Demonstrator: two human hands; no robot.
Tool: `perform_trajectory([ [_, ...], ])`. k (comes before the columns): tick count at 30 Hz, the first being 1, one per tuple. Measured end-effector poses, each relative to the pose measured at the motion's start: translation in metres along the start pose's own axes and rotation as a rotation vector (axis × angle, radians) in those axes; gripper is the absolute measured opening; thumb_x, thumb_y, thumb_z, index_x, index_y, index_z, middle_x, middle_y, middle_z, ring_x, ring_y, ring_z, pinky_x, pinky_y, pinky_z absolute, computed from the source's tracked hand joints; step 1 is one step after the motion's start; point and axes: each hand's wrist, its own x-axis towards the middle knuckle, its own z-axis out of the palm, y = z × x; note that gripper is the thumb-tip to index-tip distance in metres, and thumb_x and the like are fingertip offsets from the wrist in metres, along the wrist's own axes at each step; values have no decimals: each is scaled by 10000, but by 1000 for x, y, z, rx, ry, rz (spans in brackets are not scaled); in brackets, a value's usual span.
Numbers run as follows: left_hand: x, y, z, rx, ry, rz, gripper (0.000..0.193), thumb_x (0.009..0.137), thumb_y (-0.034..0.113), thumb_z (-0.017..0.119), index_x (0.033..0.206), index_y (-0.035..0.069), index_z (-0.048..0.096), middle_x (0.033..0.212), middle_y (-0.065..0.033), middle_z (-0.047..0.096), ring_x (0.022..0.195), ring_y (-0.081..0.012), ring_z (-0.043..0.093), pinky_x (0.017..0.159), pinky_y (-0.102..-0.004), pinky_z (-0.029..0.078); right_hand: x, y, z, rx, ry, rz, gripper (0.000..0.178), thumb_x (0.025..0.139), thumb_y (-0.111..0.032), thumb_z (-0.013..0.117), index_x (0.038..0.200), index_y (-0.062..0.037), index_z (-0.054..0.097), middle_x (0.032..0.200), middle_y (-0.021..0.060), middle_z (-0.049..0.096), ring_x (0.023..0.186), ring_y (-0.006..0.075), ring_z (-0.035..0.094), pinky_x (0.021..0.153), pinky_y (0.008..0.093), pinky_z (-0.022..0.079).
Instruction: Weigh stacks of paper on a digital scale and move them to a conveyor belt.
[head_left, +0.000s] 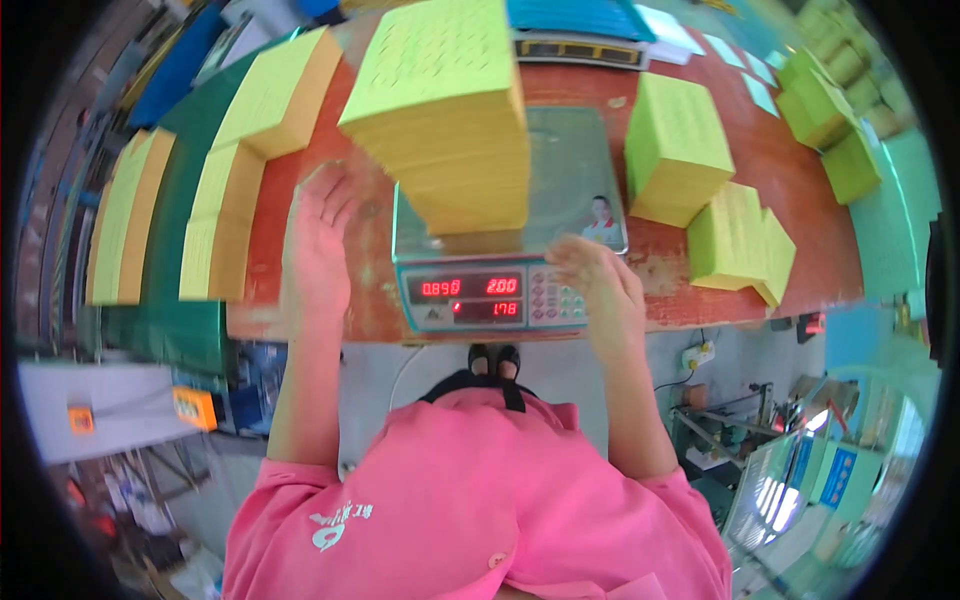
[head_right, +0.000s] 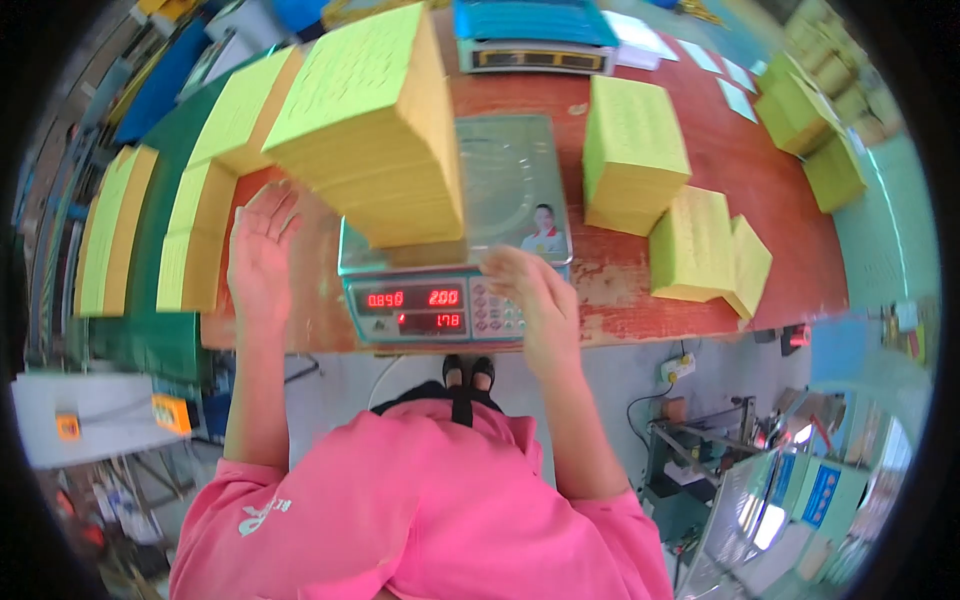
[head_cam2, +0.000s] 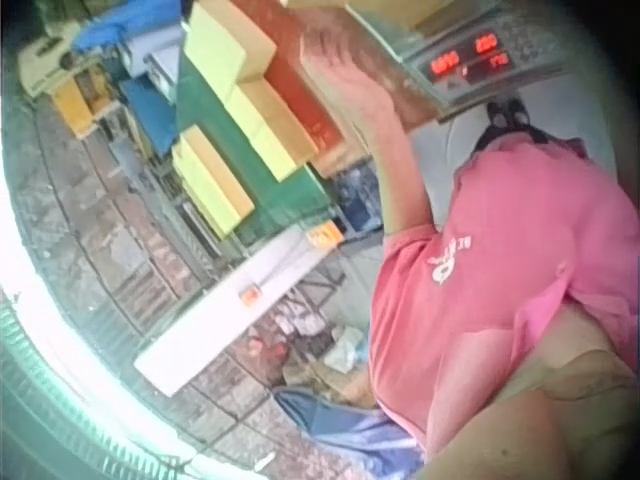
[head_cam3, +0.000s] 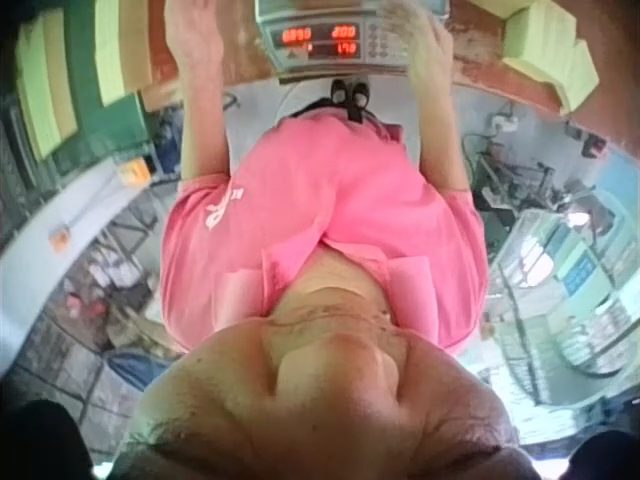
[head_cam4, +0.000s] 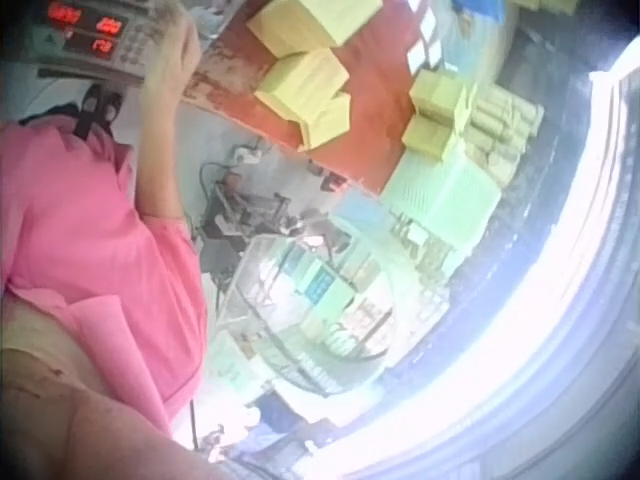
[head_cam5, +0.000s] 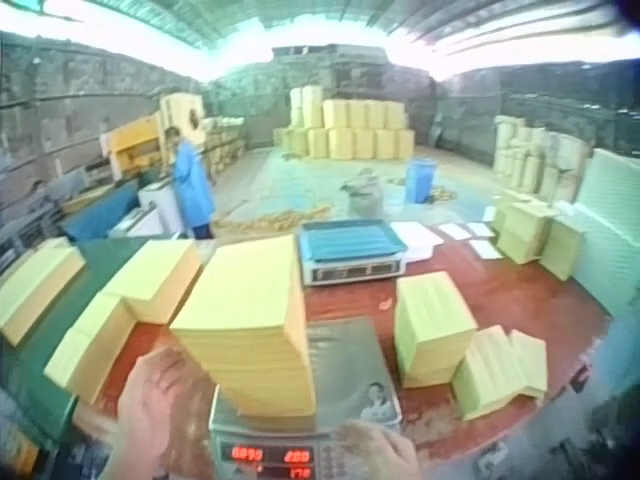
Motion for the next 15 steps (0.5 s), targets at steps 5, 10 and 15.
perform_trajectory([
  [5, 55, -57, 4, 819, -290, 261, 427, 1038, 312, 426, 1345, 19, 476, 1297, -139, 576, 1186, -249, 566, 956, -381, 492, 96, -5, 33, -301, 148, -303, 366, 997, -200, 529, 1270, 35, 594, 1276, 111, 623, 1182, 182, 571, 994, 314, 439],
  [10, 56, -92, 35, -315, -226, -496, 497, 1036, 356, 420, 1422, 46, 382, 1354, -149, 530, 1256, -278, 518, 1006, -451, 497, 133, 29, 53, -269, 71, -364, 452, 1027, -275, 481, 1376, 12, 505, 1353, 127, 567, 1265, 185, 492, 1073, 298, 354],
  [15, 28, -128, -13, -194, -463, -316, 493, 1033, 424, 403, 1396, 91, 423, 1306, -122, 566, 1191, -282, 564, 975, -481, 502, 80, 21, 68, -60, 166, -251, 428, 1033, -256, 468, 1355, 22, 512, 1322, 151, 590, 1232, 204, 530, 1052, 304, 378],
])
